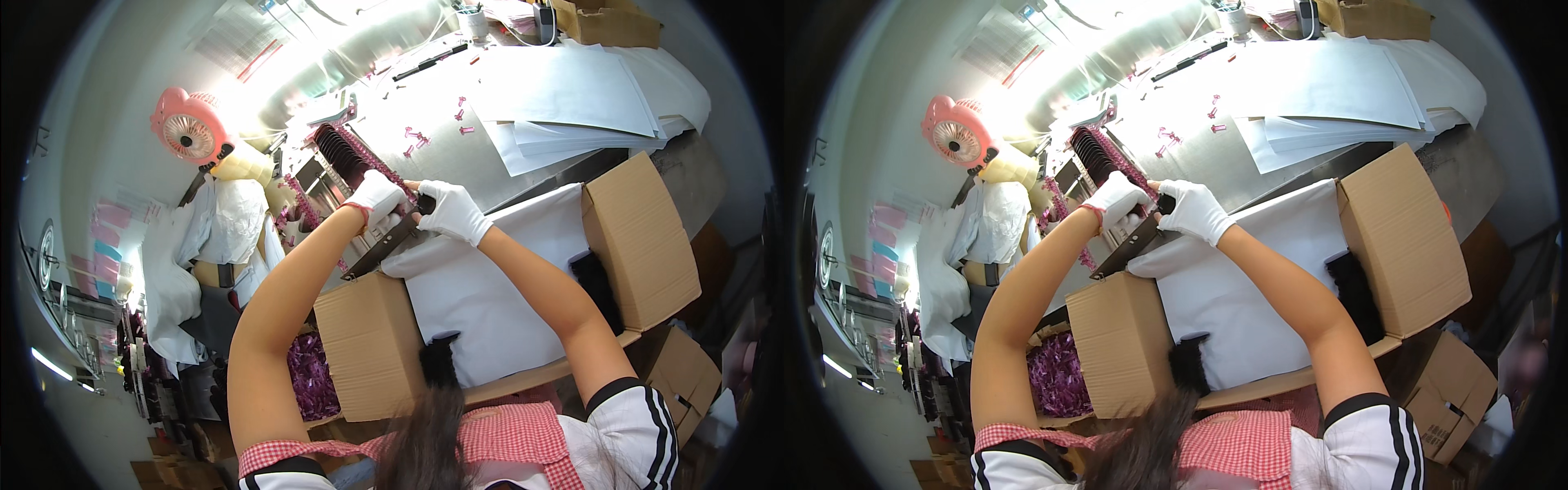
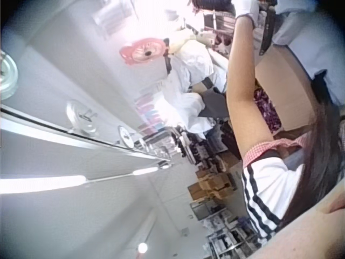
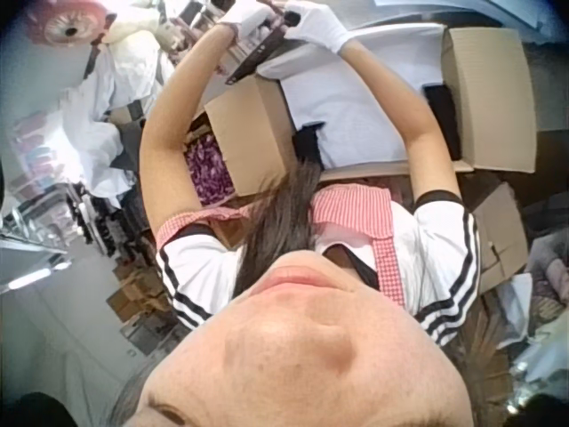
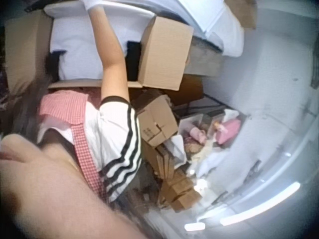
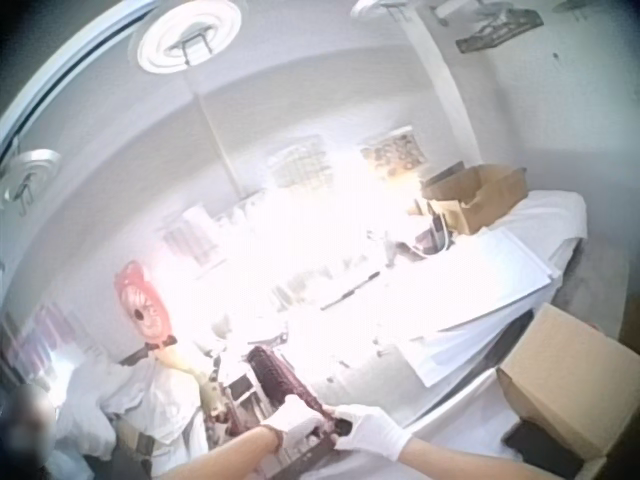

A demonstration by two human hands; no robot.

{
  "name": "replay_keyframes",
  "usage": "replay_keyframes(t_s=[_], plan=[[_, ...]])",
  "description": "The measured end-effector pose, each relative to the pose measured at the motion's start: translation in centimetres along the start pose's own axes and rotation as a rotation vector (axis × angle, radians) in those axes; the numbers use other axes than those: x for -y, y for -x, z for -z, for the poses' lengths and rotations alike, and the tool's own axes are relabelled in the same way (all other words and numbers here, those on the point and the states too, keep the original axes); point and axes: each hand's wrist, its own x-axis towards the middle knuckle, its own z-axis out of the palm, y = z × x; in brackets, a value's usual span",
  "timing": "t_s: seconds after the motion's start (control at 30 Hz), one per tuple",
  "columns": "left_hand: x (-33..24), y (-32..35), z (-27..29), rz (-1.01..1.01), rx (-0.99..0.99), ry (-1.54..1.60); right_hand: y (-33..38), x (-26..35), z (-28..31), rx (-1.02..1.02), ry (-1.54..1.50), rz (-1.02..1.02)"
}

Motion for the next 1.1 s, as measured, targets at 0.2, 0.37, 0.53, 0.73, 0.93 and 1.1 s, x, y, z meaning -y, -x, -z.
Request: replay_keyframes(t_s=[0.2, 0.37, 0.53, 0.73, 0.93, 1.1], plan=[[0.2, -1.2, 0.1, 0.041, -0.196, -0.24, 0.1, -0.6, -0.9, 0.041, 0.074, 0.089], [5.0, -0.9, 2.4, -0.143, -0.528, -0.927, 0.0, -0.8, -1.2, 0.05, 0.132, 0.068], [6.6, 2.8, 2.8, -0.298, -0.381, -0.096, 0.6, 1.6, -0.7, -0.212, 0.087, 0.06], [7.0, 7.3, -1.3, -0.351, -0.227, 0.31, 0.9, 8.2, -4.0, 0.065, -0.005, 0.123], [8.7, 9.0, 2.4, -0.56, 0.04, -0.167, -0.6, 7.6, -5.7, 0.009, -0.045, 0.161], [7.9, 3.5, 8.2, -0.485, -0.322, -0.13, -2.7, 5.2, -7.3, 0.122, 0.036, 0.211]])
